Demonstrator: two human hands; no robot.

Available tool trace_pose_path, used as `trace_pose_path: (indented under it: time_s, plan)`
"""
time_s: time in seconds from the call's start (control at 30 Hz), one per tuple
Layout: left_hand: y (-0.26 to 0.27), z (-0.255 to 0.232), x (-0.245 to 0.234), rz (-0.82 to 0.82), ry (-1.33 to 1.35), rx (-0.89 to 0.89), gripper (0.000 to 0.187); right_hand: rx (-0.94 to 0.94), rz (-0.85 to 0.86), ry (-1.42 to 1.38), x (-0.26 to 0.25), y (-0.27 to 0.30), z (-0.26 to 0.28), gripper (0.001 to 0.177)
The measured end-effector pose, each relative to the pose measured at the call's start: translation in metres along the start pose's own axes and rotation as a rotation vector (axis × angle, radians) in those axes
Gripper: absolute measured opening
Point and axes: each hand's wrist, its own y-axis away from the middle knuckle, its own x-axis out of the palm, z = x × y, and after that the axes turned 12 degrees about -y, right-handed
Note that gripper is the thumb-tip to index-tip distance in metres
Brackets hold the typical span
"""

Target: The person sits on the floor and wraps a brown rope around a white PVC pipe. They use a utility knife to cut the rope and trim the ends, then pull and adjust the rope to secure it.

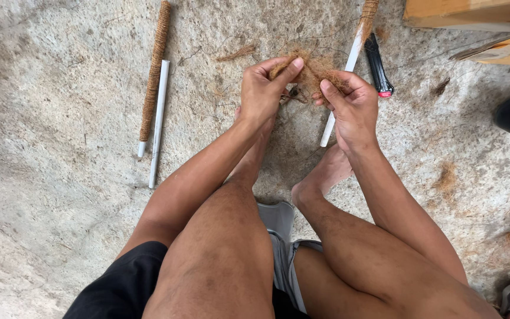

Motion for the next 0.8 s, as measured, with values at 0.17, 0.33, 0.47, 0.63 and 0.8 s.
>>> trace_pose_path:
  time_s: [0.17,0.33,0.47,0.63,0.8]
  plan:
    - [-0.015,0.006,-0.023,-0.099,0.006,0.018,0.02,-0.03,-0.048,-0.081,-0.017,-0.006,0.001,0.018]
    - [-0.026,0.001,-0.046,-0.032,-0.012,0.105,0.023,-0.034,-0.129,-0.186,-0.026,-0.01,0.007,0.015]
    - [-0.014,-0.007,-0.033,0.233,-0.371,0.694,0.017,-0.05,-0.083,-0.179,-0.017,-0.012,0.01,0.016]
    - [-0.004,-0.006,-0.017,0.598,-0.672,0.396,0.024,-0.109,-0.018,-0.023,-0.01,-0.013,0.015,0.012]
    - [-0.002,0.036,-0.088,0.505,-0.934,0.209,0.024,-0.263,-0.144,-0.053,-0.04,-0.015,0.043,0.011]
